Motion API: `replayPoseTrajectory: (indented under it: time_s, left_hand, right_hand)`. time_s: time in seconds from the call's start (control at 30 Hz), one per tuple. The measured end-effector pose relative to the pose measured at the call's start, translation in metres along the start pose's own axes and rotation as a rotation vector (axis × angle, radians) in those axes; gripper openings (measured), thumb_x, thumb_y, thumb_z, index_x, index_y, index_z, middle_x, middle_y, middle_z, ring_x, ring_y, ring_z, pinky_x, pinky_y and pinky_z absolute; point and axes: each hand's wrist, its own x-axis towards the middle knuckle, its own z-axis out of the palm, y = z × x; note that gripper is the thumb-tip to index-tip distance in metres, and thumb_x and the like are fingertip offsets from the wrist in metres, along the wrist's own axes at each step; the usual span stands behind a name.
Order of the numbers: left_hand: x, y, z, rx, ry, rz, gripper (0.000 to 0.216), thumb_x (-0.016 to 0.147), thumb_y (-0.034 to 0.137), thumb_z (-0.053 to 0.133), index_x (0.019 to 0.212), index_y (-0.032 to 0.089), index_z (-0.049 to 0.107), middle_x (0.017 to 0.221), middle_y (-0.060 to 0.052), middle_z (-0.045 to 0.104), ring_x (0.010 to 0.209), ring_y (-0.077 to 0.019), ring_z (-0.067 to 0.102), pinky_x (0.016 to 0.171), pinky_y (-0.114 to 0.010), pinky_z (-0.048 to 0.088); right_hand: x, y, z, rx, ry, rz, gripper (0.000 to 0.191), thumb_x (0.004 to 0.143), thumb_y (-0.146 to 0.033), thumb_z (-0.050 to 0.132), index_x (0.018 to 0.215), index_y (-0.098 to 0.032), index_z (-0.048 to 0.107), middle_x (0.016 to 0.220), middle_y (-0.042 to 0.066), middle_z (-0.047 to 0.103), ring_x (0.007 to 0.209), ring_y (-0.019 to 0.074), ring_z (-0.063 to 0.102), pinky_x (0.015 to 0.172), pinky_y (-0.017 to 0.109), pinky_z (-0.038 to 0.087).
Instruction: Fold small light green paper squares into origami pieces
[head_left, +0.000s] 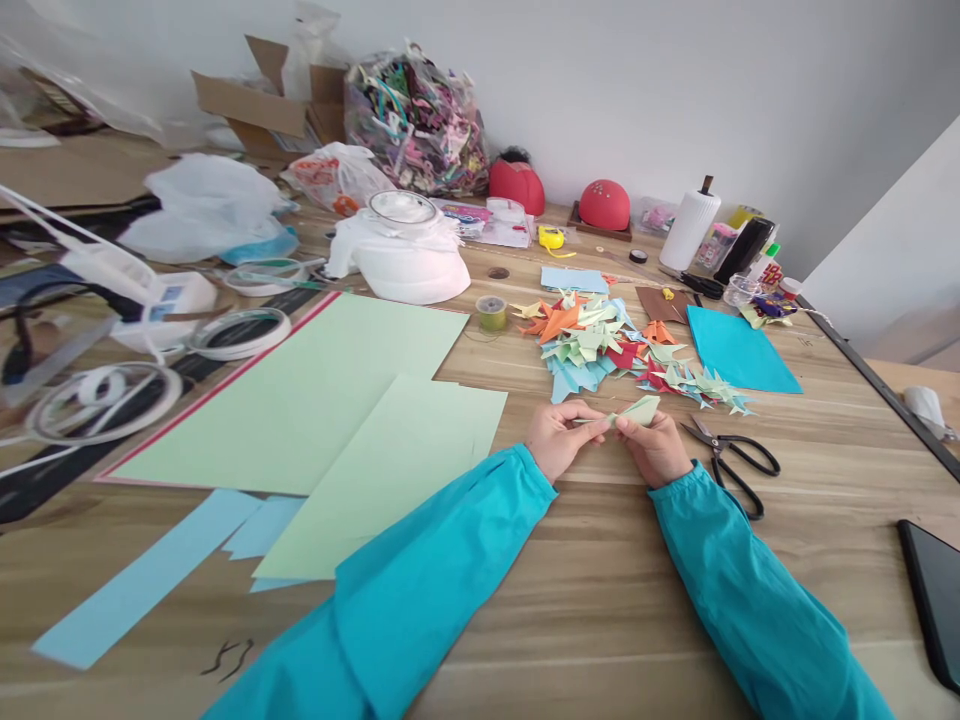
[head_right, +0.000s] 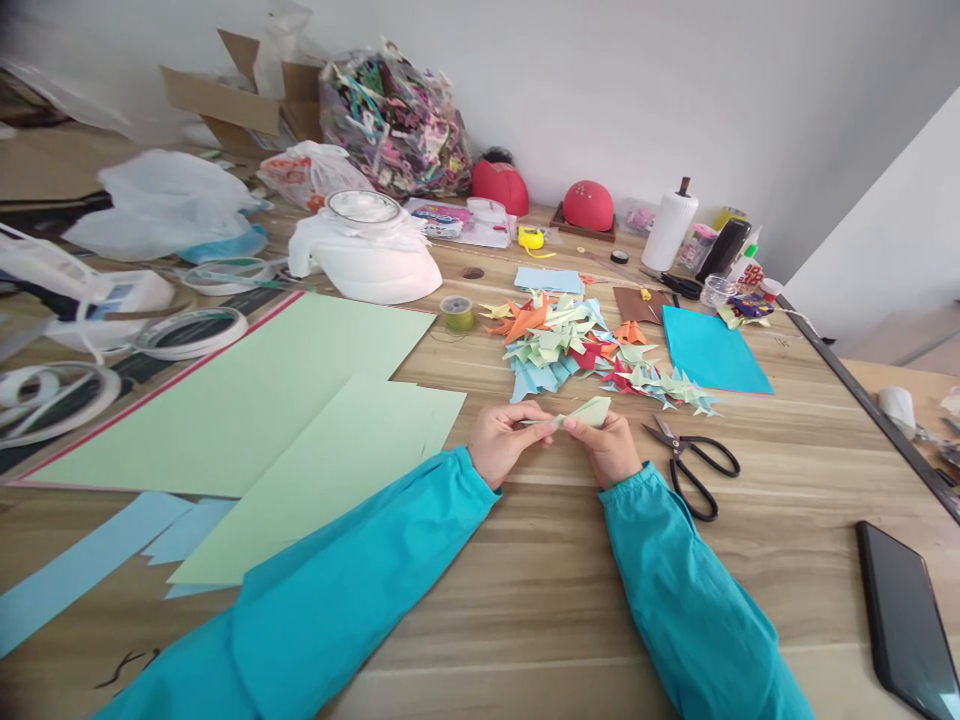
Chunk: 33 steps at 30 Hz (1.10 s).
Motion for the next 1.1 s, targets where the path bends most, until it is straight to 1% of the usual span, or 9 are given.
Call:
replayPoseTrajectory:
  time_s: [0.17,0.37,0.57,0.67,0.73,0.83,0.97,1.03,1.1]
  left_hand:
    - [-0.002,0.004,0.003,-0.066,0.038,-0.078,0.022,0.052,0.031,0.077,0.060,0.012,0.069,0.050,0.000,0.060,0.041,-0.0113,0.056,0.044,-0.024,0.047]
    - [-0.001,0.000,0.005,-0.147,0.117,-0.187,0.028,0.045,0.025,0.081,0.066,0.010,0.069,0.052,-0.003,0.066,0.046,-0.0157,0.061,0.051,-0.029,0.054]
    - [0.000,-0.002,0.004,-0.265,0.109,-0.208,0.025,0.047,0.025,0.080,0.063,0.010,0.068,0.060,-0.005,0.068,0.053,-0.0170,0.064,0.055,-0.031,0.055]
    - [0.000,-0.002,0.004,-0.302,0.073,-0.231,0.024,0.048,0.026,0.080,0.062,0.011,0.068,0.061,-0.004,0.068,0.055,-0.0166,0.064,0.058,-0.031,0.055]
    - [0.000,-0.002,0.004,-0.304,0.055,-0.229,0.024,0.049,0.027,0.079,0.061,0.011,0.067,0.061,-0.004,0.068,0.055,-0.0164,0.064,0.058,-0.031,0.055]
    - [0.000,-0.004,0.003,-0.267,0.066,-0.210,0.023,0.049,0.026,0.079,0.063,0.011,0.068,0.060,-0.004,0.067,0.053,-0.0159,0.063,0.055,-0.030,0.054]
    - [0.000,-0.006,0.002,-0.164,0.032,-0.122,0.022,0.053,0.025,0.077,0.071,0.014,0.070,0.069,-0.004,0.067,0.059,-0.0149,0.061,0.048,-0.025,0.050]
    - [0.001,-0.007,0.002,-0.124,0.004,-0.062,0.017,0.056,0.026,0.075,0.068,0.014,0.070,0.070,-0.003,0.066,0.060,-0.0134,0.059,0.047,-0.023,0.048]
    - [0.001,-0.006,0.001,-0.100,-0.003,-0.033,0.013,0.058,0.026,0.073,0.063,0.014,0.069,0.064,-0.002,0.062,0.057,-0.0115,0.056,0.047,-0.023,0.046]
  right_hand:
    - [0.001,0.001,-0.001,0.020,0.030,0.036,0.018,0.052,-0.027,0.080,0.058,-0.017,0.066,0.055,-0.002,0.061,0.054,0.0094,0.050,0.055,0.025,0.038]
    - [0.000,-0.002,-0.001,0.061,0.046,0.023,0.018,0.051,-0.025,0.080,0.057,-0.018,0.065,0.057,-0.003,0.060,0.056,0.0097,0.050,0.056,0.025,0.039]
    - [0.001,-0.003,-0.001,0.052,0.016,-0.017,0.015,0.054,-0.024,0.079,0.057,-0.020,0.065,0.060,-0.002,0.058,0.056,0.0104,0.048,0.056,0.028,0.040]
    - [0.001,-0.002,-0.002,0.059,0.020,-0.008,0.015,0.054,-0.025,0.079,0.058,-0.020,0.065,0.061,-0.002,0.059,0.057,0.0111,0.049,0.058,0.029,0.041]
    - [0.001,-0.002,-0.002,0.064,0.033,0.003,0.016,0.053,-0.025,0.079,0.059,-0.019,0.065,0.060,-0.002,0.059,0.057,0.0114,0.050,0.058,0.028,0.041]
    - [0.001,-0.003,-0.001,0.056,0.044,0.016,0.017,0.052,-0.025,0.079,0.057,-0.019,0.064,0.059,-0.002,0.059,0.057,0.0113,0.049,0.057,0.028,0.041]
    - [0.000,-0.004,0.001,-0.019,-0.001,-0.005,0.016,0.053,-0.026,0.078,0.057,-0.019,0.065,0.061,-0.001,0.059,0.060,0.0127,0.051,0.060,0.029,0.042]
    - [-0.001,-0.005,0.002,-0.063,-0.018,-0.022,0.016,0.052,-0.027,0.079,0.057,-0.020,0.065,0.062,-0.001,0.059,0.061,0.0133,0.051,0.062,0.029,0.042]
    - [-0.001,-0.005,0.002,-0.100,-0.019,-0.033,0.018,0.052,-0.029,0.079,0.057,-0.020,0.064,0.062,-0.001,0.059,0.061,0.0134,0.050,0.061,0.029,0.042]
